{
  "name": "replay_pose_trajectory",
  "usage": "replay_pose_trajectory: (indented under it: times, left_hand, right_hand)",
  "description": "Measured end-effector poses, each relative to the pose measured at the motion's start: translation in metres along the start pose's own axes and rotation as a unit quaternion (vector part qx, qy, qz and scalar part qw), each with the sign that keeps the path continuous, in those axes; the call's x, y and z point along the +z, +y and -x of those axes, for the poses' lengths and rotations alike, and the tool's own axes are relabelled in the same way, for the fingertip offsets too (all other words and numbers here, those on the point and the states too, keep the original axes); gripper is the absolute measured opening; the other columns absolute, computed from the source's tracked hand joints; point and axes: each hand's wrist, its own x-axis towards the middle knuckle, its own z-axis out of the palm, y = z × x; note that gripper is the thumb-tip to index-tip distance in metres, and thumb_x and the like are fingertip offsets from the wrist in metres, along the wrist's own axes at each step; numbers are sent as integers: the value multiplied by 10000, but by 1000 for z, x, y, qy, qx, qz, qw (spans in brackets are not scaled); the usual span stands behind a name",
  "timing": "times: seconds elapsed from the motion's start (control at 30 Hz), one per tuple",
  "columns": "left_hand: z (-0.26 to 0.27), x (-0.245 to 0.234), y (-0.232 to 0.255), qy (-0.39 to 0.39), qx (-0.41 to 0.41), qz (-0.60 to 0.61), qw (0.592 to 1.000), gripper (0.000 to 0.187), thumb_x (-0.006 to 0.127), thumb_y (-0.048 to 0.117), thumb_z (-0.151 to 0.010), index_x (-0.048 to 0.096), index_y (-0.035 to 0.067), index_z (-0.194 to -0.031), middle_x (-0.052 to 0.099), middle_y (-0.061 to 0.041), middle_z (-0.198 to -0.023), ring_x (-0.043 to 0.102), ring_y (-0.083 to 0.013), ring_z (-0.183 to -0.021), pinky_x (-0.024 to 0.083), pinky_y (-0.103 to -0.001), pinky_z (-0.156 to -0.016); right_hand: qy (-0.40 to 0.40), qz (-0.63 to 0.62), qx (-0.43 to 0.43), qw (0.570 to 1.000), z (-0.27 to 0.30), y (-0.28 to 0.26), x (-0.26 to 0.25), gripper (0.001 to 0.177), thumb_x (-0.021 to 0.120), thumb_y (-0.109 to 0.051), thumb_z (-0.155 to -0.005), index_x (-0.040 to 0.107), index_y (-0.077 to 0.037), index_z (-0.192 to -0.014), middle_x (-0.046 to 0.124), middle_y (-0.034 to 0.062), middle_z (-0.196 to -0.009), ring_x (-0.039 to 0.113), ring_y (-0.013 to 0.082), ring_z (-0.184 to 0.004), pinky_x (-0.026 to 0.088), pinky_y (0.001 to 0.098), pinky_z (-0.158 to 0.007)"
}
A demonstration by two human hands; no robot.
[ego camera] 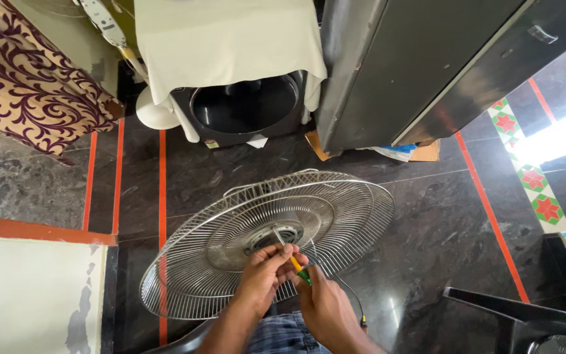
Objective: The person uses a screwdriver to remove the central nut and then detaches the fan blades from the motor hub. The removed blades are placed into a nearby black plastic chair. The person continues to unscrew the central hub nut from the fan assembly.
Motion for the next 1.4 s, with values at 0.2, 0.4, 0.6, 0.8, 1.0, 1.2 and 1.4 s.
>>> replay_pose_trajectory:
  times: [0.2,0.4,0.6,0.8,1.0,1.2,1.4]
  left_hand:
    - [3,-4,15,14,-40,-21,999,229,619,203,-971,712,11,-1056,790,-133,-941,765,-182,-833,616,-289,-718]
    - [0,-8,12,-19,-27,12,999,219,645,214,-966,712,21,-1045,791,-127,-905,693,-141,-666,546,-288,-551]
    - [0,-8,10,2,-18,11,1000,218,676,210,-978,723,0,-1014,781,-124,-880,672,-125,-631,530,-256,-532]
    - [0,-5,6,24,-14,49,998,189,705,189,-942,730,2,-953,766,-133,-830,689,-144,-603,561,-270,-511]
    - [1,-7,-1,46,-11,-18,999,200,697,228,-954,735,31,-957,779,-125,-845,716,-152,-662,543,-294,-544]
    - [1,1,-2,62,-14,-3,998,210,672,242,-941,742,48,-979,791,-109,-858,760,-164,-778,610,-301,-725]
    - [-3,-1,5,49,-4,-96,994,283,669,286,-965,754,22,-1020,815,-125,-910,754,-164,-779,589,-281,-722]
  right_hand:
    - [-202,-563,269,755,-10,-12,-2,331,527,-415,-1035,540,-90,-971,384,-39,-529,314,86,-355,254,266,-333]
    - [-233,-658,300,650,-10,-19,-5,316,497,-455,-1036,512,-144,-978,350,-21,-532,276,99,-371,236,257,-360]
    - [-282,-728,281,558,-12,-5,7,361,461,-497,-1056,506,-148,-978,355,-34,-532,280,98,-375,259,262,-385]
    - [-334,-813,267,395,-12,0,8,401,406,-536,-1067,527,-158,-1011,339,-83,-517,249,54,-361,249,232,-368]
    - [-261,-646,309,648,-9,-5,2,356,467,-467,-1049,537,-124,-989,343,-18,-520,260,104,-371,242,263,-376]
    - [-10,-210,-58,976,3,-10,1,233,633,-276,-999,578,-62,-1076,662,97,-650,618,274,-562,518,439,-488]
    - [-45,97,48,993,0,-20,-4,296,530,-324,-1022,493,-31,-1052,689,225,-716,668,431,-703,496,556,-640]
